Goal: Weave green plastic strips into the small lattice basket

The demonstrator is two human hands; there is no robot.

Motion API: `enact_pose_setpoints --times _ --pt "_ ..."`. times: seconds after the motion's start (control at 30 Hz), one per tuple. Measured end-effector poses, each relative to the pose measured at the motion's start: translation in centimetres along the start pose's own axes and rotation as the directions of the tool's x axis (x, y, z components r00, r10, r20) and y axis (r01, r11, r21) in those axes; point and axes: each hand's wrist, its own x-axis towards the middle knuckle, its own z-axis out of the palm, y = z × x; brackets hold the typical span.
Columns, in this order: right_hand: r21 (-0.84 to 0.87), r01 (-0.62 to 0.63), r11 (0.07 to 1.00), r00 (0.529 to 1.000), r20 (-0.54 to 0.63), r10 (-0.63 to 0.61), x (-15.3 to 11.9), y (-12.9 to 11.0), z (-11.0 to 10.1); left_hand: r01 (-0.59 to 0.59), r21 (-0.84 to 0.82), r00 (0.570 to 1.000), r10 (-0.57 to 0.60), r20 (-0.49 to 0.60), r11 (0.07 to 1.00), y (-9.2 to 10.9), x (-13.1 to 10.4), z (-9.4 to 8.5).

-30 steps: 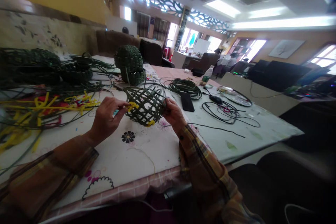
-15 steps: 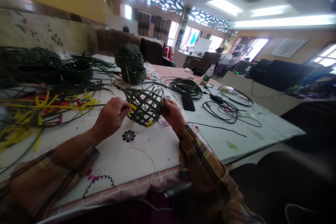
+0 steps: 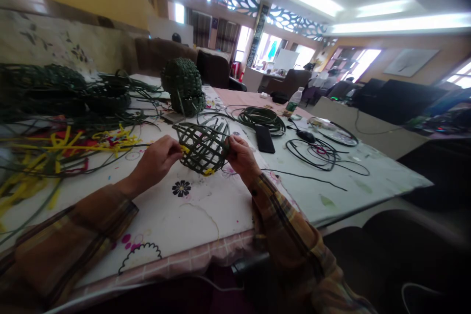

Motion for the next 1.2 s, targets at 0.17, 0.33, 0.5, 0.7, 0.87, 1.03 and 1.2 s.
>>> enact_pose_setpoints --times 0.17,0.33,0.5,0.7,0.87,1.03,1.2 --pt "0.004 -0.024 1.0 1.0 -0.016 0.024 -0.1 0.1 0.2 0.215 -0.246 0.966 -0.243 -0.09 0.945 -0.1 -0.4 1.0" --pt "0.007 -0.013 1.0 1.0 0.005 0.013 -0.1 0.4 0.2 0.192 -0.118 0.955 -0.214 -0.206 0.974 -0.4 -0.8 1.5" --pt "-0.029 0.0 1.0 1.0 0.021 0.0 0.0 0.6 0.2 -0.002 0.386 0.996 0.035 -0.078 0.923 0.3 -0.7 0.2" --pt "-0.062 -0.001 0.998 1.0 0.025 0.002 -0.1 0.5 0.5 0.123 0.251 0.992 -0.127 -0.003 0.96 0.5 -0.3 0.0" --pt "-0.044 -0.019 0.999 1.0 -0.012 0.018 0.1 0.7 0.4 0.458 -0.413 0.864 -0.504 0.0 0.787 0.4 -0.2 1.2" --pt "-0.031 -0.016 0.999 1.0 -0.007 0.016 0.3 1.0 0.3 0.482 -0.457 0.816 -0.573 -0.076 0.747 0.8 -0.2 1.5" --pt "-0.02 0.012 1.0 1.0 0.025 -0.011 0.2 1.0 0.2 0.264 -0.014 0.947 -0.262 -0.185 0.964 0.6 -0.4 0.7"
